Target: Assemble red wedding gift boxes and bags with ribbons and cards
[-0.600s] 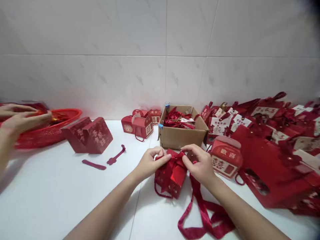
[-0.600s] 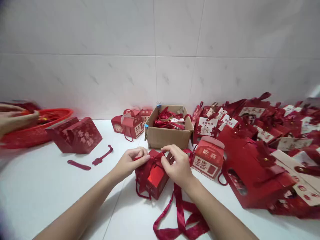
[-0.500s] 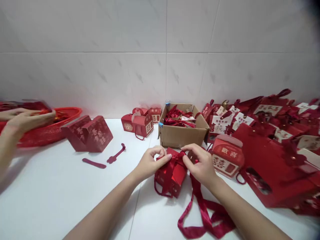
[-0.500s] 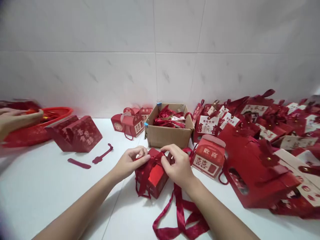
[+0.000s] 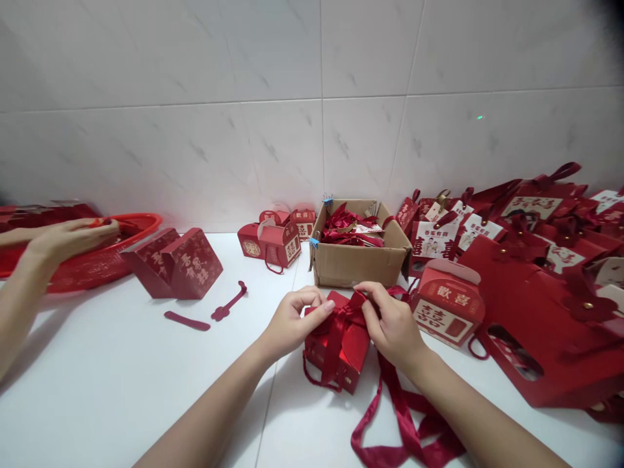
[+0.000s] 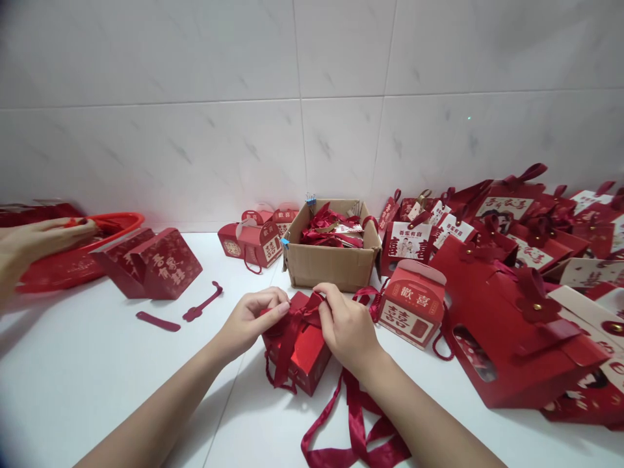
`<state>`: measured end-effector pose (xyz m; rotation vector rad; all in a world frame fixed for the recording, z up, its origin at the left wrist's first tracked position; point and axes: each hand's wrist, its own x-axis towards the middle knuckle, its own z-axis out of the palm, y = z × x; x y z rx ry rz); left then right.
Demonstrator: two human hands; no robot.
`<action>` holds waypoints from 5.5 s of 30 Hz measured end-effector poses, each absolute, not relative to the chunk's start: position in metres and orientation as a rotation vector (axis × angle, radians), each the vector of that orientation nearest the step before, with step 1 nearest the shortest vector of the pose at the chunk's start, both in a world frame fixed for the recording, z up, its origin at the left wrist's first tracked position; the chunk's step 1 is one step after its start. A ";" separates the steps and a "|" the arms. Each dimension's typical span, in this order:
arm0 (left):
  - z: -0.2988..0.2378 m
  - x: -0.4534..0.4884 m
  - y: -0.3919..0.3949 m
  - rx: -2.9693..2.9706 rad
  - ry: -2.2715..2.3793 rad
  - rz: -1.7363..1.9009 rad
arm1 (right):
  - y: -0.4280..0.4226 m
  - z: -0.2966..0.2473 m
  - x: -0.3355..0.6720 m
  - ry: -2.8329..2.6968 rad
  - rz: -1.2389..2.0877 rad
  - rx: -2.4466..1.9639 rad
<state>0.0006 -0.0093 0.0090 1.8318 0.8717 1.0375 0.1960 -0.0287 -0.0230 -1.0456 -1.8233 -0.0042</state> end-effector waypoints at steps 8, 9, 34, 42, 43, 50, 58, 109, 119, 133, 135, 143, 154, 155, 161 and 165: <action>0.011 -0.005 -0.007 1.829 0.875 1.059 | -0.039 -0.016 0.197 -1.837 0.254 -1.072; 0.010 -0.004 -0.008 1.832 0.884 1.107 | -0.039 -0.016 0.196 -1.822 0.269 -1.075; 0.035 0.041 -0.042 2.733 1.140 0.917 | -0.012 -0.017 0.203 -1.403 0.986 -0.907; 0.046 0.053 -0.052 2.937 0.907 0.785 | -0.009 -0.021 0.204 -1.433 1.062 -0.844; 0.048 0.050 -0.051 2.919 0.919 0.775 | -0.008 -0.021 0.204 -1.443 1.054 -0.845; 0.048 0.001 -0.024 2.521 1.254 0.869 | -0.012 -0.023 0.199 -1.456 0.926 -0.950; 0.034 -0.004 -0.018 2.407 1.053 0.679 | -0.020 -0.020 0.197 -1.512 0.746 -0.958; 0.001 0.009 -0.029 1.633 1.001 1.098 | -0.021 -0.019 0.219 -1.999 -0.010 -0.650; -0.004 0.018 -0.032 1.606 1.093 1.156 | -0.023 -0.015 0.219 -2.016 -0.092 -0.617; -0.001 0.015 -0.031 1.676 1.115 1.113 | -0.019 -0.014 0.228 -2.077 -0.358 -0.596; -0.001 0.015 -0.030 1.683 1.119 1.110 | -0.019 -0.013 0.229 -2.079 -0.409 -0.582; 0.000 0.010 -0.028 1.702 1.117 1.088 | -0.016 -0.012 0.228 -2.107 -0.463 -0.578; 0.002 0.012 -0.030 1.642 1.141 1.146 | -0.016 -0.020 0.224 -2.031 0.104 -0.786; 0.002 0.012 -0.030 1.640 1.145 1.146 | -0.017 -0.018 0.227 -2.029 0.188 -0.786; 0.001 0.005 -0.028 1.653 1.181 1.125 | -0.030 -0.003 0.233 -2.089 0.274 -0.639; 0.004 -0.002 -0.025 1.710 1.190 1.057 | -0.034 -0.006 0.226 -2.273 -0.048 -0.662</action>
